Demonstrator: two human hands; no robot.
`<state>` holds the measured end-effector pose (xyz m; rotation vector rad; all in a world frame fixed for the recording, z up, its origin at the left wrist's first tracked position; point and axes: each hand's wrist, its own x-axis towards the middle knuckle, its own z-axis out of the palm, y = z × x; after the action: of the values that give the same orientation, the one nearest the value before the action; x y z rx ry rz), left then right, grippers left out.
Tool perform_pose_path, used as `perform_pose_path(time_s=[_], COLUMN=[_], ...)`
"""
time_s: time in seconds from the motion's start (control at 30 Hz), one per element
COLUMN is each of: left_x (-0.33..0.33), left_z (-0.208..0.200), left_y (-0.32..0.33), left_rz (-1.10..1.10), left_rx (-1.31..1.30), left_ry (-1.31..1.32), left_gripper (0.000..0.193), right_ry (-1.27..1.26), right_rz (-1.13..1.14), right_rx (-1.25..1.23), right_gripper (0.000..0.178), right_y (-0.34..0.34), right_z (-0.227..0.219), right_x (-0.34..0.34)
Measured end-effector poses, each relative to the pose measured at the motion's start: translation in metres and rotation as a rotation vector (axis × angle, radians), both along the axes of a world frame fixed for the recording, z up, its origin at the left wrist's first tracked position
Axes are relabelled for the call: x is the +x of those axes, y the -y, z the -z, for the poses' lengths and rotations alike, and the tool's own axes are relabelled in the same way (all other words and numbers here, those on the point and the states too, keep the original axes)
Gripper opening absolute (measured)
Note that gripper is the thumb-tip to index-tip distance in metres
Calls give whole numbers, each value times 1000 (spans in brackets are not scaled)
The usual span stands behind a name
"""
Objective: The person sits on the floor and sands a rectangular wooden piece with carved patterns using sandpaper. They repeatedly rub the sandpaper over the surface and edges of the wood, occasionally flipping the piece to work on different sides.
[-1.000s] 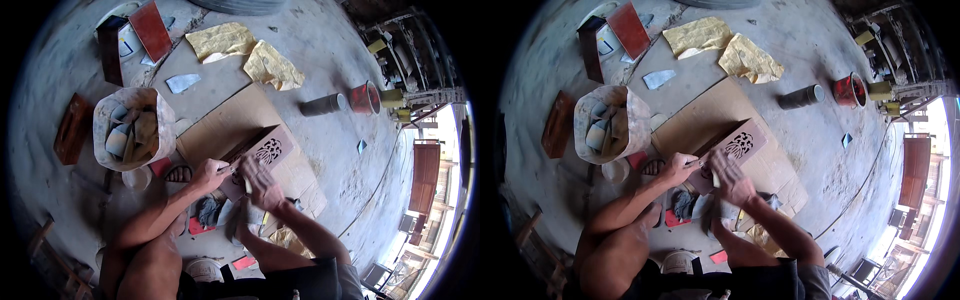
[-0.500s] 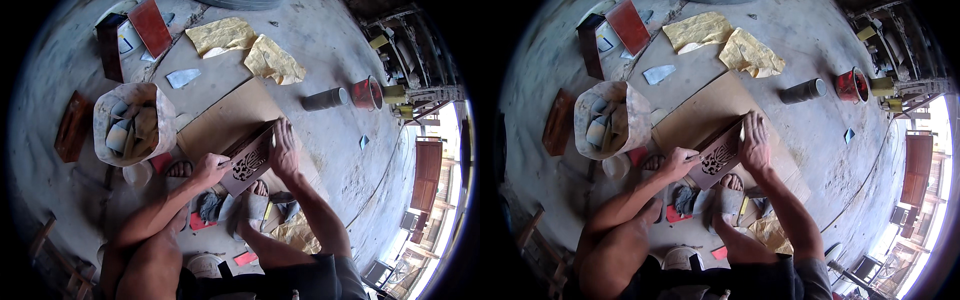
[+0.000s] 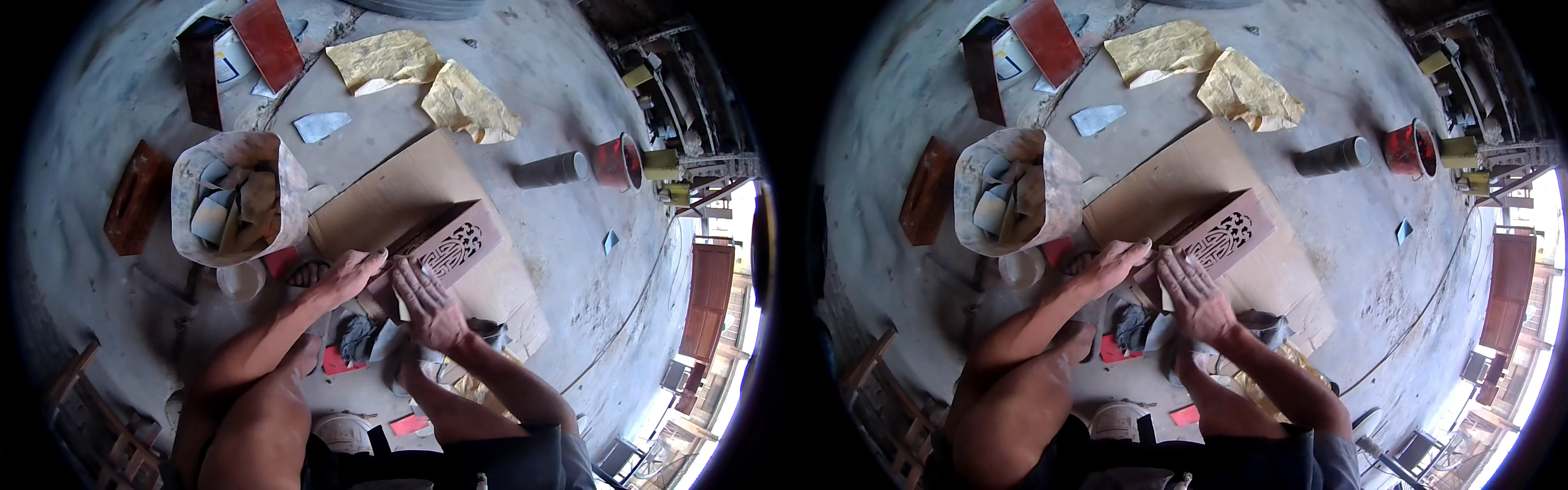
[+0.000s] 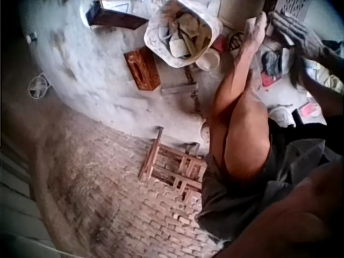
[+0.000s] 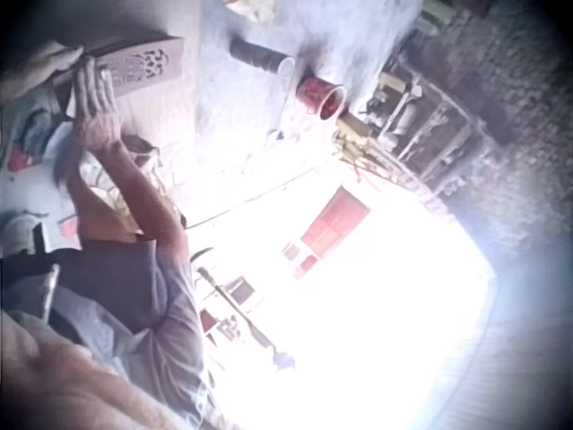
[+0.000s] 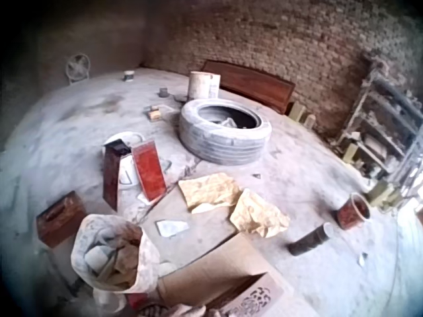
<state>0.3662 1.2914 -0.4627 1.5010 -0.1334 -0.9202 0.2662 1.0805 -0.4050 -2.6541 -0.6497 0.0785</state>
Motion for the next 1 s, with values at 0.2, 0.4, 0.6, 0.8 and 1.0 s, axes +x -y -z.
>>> perform_pose_path(time_s=[0.2,0.4,0.6,0.8,1.0], left_x=[2,10,17,7,10], left_z=[-25,-42,-35,-6,-12], left_y=[1,4,-3,-7,1], left_rz=[52,135,226,157,130], left_rx=[79,156,301,190,216], left_ry=[-108,-154,-115,-154,-241], left_gripper=[80,96,101,98,105], right_ry=[51,-16,50,56,-23], right_rz=[245,-87,20,-59,-35], right_rx=[-22,95,-2,-46,64], right_gripper=[76,77,72,69,79], right_y=[50,0,10,20,-6], right_z=[-5,-6,-6,6,4], right_x=[38,-3,10,10,-10])
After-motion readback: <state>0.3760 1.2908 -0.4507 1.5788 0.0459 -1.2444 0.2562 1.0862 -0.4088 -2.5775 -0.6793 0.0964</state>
